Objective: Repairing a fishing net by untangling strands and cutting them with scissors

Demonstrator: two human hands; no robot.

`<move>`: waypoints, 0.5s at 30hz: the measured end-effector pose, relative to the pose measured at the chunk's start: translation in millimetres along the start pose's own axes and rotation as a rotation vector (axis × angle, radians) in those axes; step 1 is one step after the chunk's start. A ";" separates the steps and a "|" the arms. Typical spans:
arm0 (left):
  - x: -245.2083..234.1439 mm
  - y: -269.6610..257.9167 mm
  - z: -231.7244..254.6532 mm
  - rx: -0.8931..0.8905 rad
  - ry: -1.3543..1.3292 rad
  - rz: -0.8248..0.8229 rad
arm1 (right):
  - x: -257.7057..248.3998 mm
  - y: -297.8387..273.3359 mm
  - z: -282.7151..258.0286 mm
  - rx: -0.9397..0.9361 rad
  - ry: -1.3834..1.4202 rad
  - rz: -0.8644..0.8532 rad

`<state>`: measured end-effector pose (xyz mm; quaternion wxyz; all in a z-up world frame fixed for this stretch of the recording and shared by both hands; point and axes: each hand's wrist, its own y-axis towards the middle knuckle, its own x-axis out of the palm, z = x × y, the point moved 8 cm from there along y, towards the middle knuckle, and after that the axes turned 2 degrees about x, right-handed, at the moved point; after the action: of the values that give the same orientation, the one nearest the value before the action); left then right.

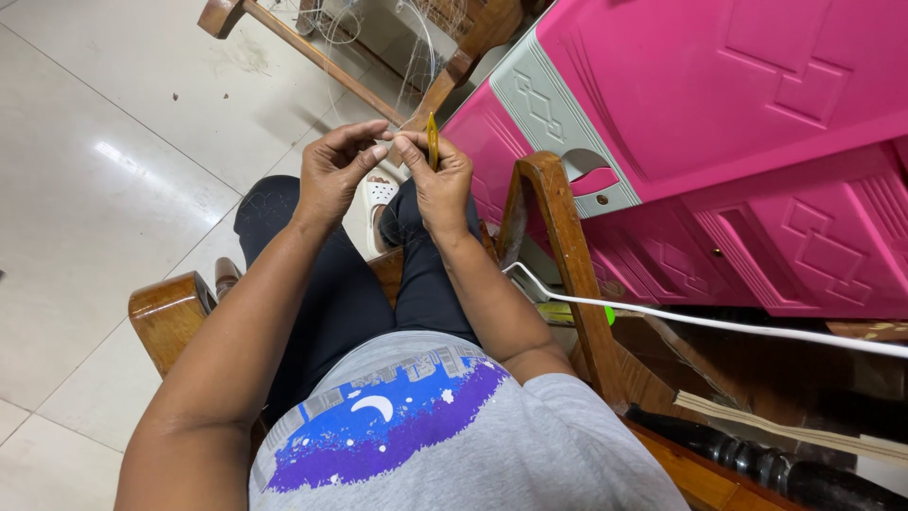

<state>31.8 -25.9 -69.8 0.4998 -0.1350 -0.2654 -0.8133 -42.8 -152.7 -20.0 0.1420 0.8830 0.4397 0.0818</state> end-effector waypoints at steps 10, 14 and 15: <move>-0.1 -1.3 -2.6 -0.045 -0.075 0.002 | 1.9 -3.8 -17.0 -0.107 -0.053 -0.016; -1.0 -1.3 0.0 -0.073 -0.049 0.004 | 4.6 -5.4 -21.6 -0.124 -0.059 -0.025; -1.2 -1.0 -3.0 -0.079 -0.047 -0.005 | 5.7 -6.2 -25.3 -0.135 -0.063 -0.025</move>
<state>31.5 -26.3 -73.1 0.4857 -0.1729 -0.2451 -0.8210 -50.8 -140.0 2.1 0.2161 0.8680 0.4395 0.0815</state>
